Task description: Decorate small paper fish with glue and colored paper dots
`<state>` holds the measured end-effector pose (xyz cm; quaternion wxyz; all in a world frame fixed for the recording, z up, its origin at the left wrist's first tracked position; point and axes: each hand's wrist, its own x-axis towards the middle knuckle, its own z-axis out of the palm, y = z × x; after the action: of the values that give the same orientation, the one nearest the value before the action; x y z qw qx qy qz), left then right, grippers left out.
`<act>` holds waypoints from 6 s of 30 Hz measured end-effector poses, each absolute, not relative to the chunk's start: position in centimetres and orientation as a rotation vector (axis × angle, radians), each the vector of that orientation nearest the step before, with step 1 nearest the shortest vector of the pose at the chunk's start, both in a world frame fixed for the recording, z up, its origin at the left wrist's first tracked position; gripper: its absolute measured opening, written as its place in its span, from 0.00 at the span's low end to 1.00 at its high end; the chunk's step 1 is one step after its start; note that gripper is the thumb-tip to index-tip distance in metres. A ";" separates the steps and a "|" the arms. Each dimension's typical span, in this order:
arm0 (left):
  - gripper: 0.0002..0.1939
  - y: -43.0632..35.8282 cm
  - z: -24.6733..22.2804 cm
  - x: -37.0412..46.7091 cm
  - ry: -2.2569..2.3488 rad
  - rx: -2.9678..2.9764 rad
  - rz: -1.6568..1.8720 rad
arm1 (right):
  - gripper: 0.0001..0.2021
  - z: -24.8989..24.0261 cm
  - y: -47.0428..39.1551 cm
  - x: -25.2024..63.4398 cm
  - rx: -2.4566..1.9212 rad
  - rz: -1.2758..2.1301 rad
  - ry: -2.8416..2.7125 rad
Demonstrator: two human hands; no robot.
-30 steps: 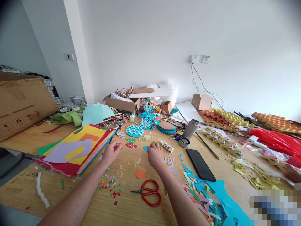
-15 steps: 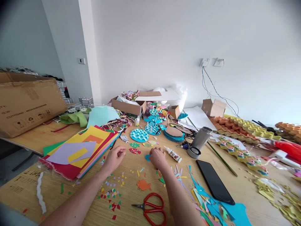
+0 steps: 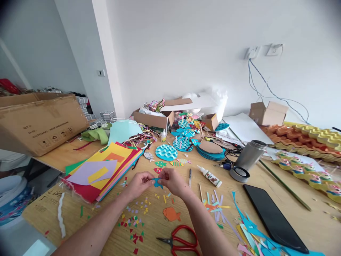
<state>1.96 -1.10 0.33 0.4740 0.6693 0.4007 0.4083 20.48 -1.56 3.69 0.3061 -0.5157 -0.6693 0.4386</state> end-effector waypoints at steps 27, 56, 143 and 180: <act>0.18 -1.2 1.2 1.5 1.021 1.461 1.030 | 0.16 3.5 -1.5 21.1 -1.330 1.357 -1.670; 0.15 -0.4 0.0 1.2 1.055 1.516 1.011 | 0.09 4.2 -1.0 24.1 -1.602 1.122 -1.850; 0.09 -0.2 0.0 0.9 1.280 1.934 1.061 | 0.13 2.1 -2.5 19.2 -1.733 0.743 -1.936; 0.20 -2.1 0.3 1.1 1.047 2.546 0.603 | 0.24 0.8 -10.0 21.6 -1.614 0.060 -2.218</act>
<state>1.09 -2.08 0.31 0.1611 0.8916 0.3669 0.2112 21.63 -9.96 0.85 0.1974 -0.5767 -0.7925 0.0214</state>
